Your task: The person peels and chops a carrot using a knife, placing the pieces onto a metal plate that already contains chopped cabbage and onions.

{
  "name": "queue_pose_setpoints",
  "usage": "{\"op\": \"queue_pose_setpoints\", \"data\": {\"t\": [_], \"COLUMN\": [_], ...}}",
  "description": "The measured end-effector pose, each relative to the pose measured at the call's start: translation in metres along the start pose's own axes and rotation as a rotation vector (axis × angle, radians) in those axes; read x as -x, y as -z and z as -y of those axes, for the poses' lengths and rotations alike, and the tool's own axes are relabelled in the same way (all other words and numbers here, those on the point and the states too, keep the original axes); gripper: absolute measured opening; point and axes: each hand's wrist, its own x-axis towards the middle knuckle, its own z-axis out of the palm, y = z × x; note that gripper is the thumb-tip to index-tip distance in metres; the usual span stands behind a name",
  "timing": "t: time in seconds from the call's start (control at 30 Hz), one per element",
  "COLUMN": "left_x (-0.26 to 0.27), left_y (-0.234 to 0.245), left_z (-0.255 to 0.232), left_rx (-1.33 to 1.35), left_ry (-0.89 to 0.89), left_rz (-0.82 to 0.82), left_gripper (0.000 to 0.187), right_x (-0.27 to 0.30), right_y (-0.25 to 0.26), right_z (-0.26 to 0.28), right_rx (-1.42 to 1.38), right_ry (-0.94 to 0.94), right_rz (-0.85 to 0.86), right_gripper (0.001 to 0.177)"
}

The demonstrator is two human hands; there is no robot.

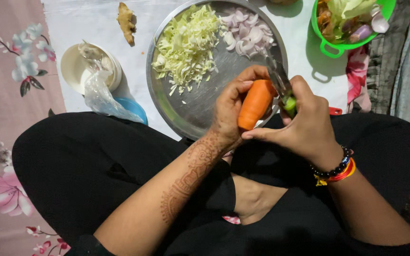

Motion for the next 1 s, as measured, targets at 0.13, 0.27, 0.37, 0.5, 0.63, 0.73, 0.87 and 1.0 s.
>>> {"op": "queue_pose_setpoints", "data": {"t": [0.13,0.27,0.37,0.5,0.63,0.73,0.87,1.0], "left_x": [0.0,-0.001,-0.002,-0.003,0.002,0.011,0.005,-0.006], "left_y": [0.001,-0.002,-0.001,0.009,0.015,0.01,0.009,0.012], "left_z": [-0.002,-0.012,-0.01,-0.005,0.008,0.004,0.001,0.01], "left_rx": [-0.502,-0.615,-0.689,-0.715,-1.485,-1.519,-1.088,-0.055], "left_ry": [-0.221,-0.189,-0.233,-0.292,-0.907,-1.002,-0.712,-0.261], "left_rz": [0.06,0.041,0.059,0.02,-0.162,-0.084,-0.009,-0.167], "left_gripper": [0.032,0.031,0.031,0.029,0.011,0.022,0.019,0.025], "right_x": [-0.002,-0.002,-0.001,-0.001,0.002,0.005,0.012,0.021], "right_y": [0.002,0.002,-0.001,-0.005,-0.013,-0.019,-0.027,-0.044], "right_z": [0.003,0.004,0.001,0.0,0.0,0.0,-0.001,-0.001], "right_rx": [0.059,0.116,0.149,0.137,0.124,0.106,0.027,0.125], "right_ry": [0.032,0.033,0.175,0.134,0.109,0.067,0.146,0.33], "right_rz": [0.014,0.019,-0.036,-0.005,0.048,0.098,0.05,-0.013], "right_gripper": [0.087,0.091,0.094,0.094,0.09,0.087,0.071,0.037]}}
